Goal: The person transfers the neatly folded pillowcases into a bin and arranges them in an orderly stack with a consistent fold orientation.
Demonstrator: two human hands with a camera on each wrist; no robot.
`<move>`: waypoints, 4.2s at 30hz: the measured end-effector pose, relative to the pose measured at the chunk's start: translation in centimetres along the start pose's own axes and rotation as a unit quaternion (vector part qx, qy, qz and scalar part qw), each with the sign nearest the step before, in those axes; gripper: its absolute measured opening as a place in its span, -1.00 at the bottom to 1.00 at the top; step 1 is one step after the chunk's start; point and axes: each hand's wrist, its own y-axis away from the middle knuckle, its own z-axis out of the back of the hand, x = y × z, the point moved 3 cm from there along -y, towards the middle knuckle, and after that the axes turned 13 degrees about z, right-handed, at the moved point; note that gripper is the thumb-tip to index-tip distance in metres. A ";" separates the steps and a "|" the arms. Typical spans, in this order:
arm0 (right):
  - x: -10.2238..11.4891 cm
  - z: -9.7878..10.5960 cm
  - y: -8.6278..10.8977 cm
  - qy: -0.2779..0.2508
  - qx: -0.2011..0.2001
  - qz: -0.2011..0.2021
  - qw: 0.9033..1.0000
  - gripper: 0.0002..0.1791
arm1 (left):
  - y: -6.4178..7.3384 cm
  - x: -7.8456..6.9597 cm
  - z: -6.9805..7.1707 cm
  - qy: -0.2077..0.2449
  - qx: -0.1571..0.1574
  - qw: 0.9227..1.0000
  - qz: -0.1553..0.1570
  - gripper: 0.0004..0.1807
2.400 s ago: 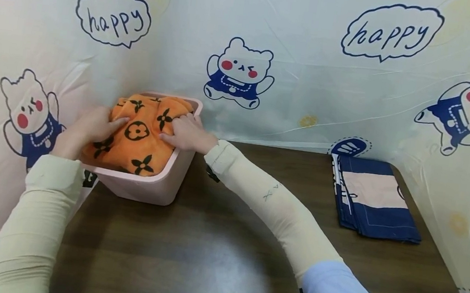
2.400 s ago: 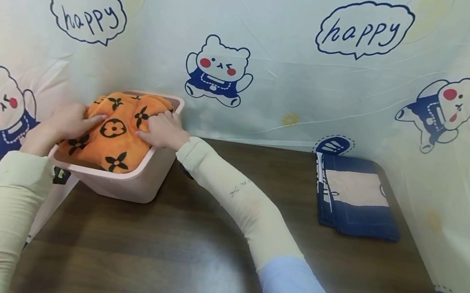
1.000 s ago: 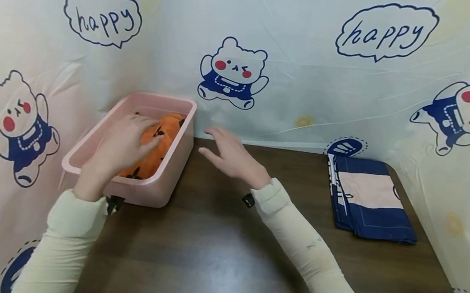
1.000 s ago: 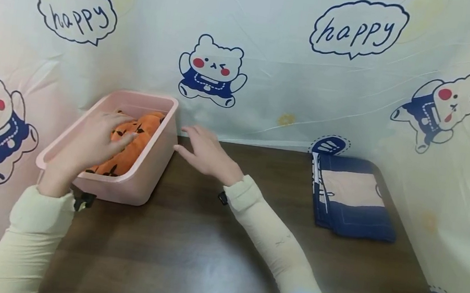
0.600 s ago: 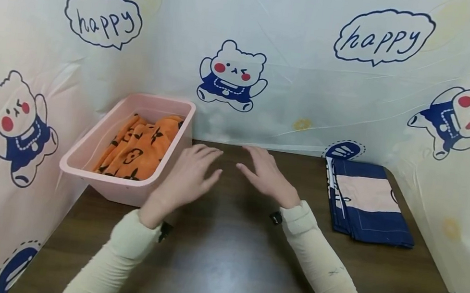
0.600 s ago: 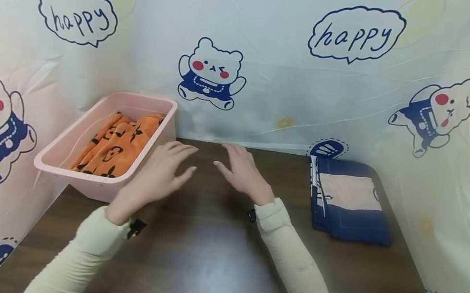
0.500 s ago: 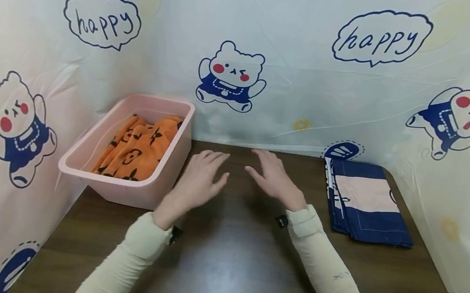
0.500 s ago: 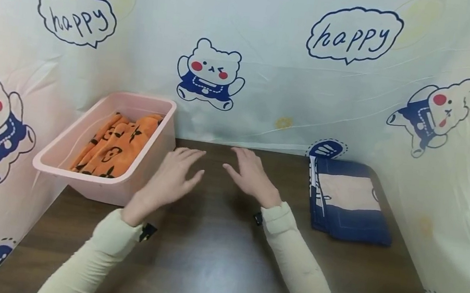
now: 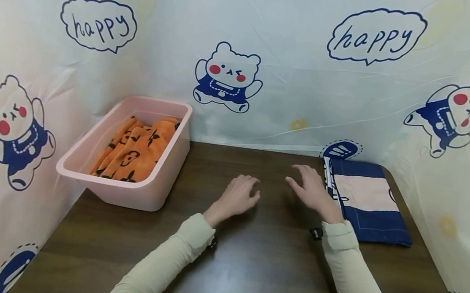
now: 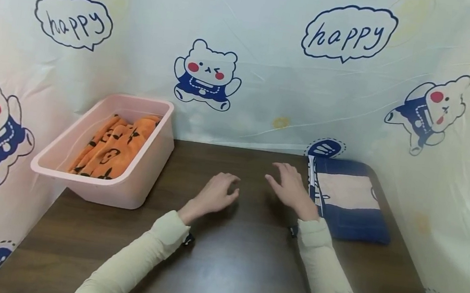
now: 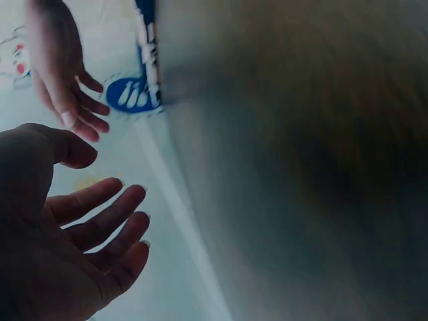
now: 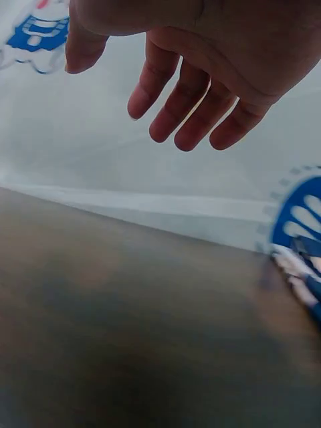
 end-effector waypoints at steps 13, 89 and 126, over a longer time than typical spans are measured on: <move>-5.8 3.6 6.7 0.044 -0.008 -0.035 0.998 -0.41 | -2.4 -4.4 -4.6 -0.080 0.029 0.996 -0.029 -0.71; -19.6 12.4 13.6 -0.008 0.200 -0.220 0.955 -0.53 | -10.3 -15.1 -14.1 -0.072 0.131 0.986 0.072 -0.45; -16.3 9.2 13.7 0.190 0.133 -0.090 0.968 -0.64 | -9.5 -17.3 -14.8 -0.265 0.048 0.963 0.024 -0.63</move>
